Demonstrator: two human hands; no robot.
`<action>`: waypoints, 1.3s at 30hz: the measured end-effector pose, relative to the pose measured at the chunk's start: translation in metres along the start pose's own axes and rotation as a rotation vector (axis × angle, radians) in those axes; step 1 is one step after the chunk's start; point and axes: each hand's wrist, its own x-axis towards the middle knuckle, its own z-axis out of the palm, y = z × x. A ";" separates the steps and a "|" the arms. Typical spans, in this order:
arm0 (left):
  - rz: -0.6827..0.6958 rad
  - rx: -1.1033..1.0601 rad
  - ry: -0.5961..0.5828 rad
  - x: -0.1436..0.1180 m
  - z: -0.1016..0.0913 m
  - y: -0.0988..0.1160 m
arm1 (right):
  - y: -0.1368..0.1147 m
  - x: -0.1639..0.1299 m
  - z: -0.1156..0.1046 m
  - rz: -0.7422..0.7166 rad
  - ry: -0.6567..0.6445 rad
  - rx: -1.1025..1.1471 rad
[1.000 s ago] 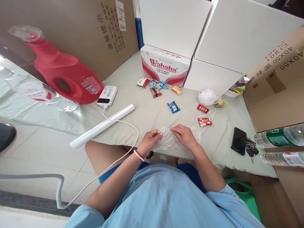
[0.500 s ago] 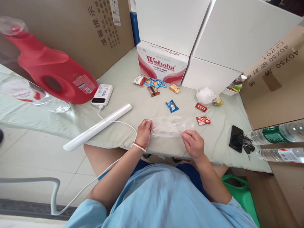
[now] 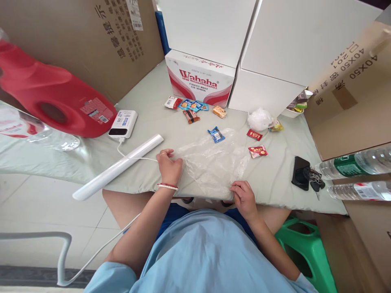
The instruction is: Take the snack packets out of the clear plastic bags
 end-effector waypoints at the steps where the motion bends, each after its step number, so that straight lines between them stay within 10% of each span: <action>1: 0.130 0.106 0.037 -0.003 -0.004 0.007 | 0.002 0.001 -0.001 0.005 0.000 0.007; 3: 0.467 0.337 -0.001 -0.009 -0.006 0.027 | 0.005 0.004 -0.002 -0.001 -0.013 0.018; 6: 0.871 0.495 -0.426 -0.014 0.013 0.057 | 0.007 0.006 -0.005 -0.031 -0.039 0.038; 11: 0.941 0.692 -0.869 -0.005 0.069 0.063 | 0.010 0.004 -0.017 -0.070 -0.066 0.054; 21: 0.533 0.946 -0.606 -0.027 0.049 0.000 | 0.036 -0.018 -0.053 0.238 0.016 0.082; 26: 0.518 0.913 -0.562 -0.035 0.048 0.001 | 0.039 0.048 -0.045 0.520 0.173 0.114; 35: 0.509 0.876 -0.543 -0.034 0.042 0.000 | 0.053 0.154 0.022 0.606 -0.323 0.205; 39: 0.466 0.878 -0.494 -0.032 0.035 -0.004 | 0.066 0.152 0.021 0.602 -0.069 0.261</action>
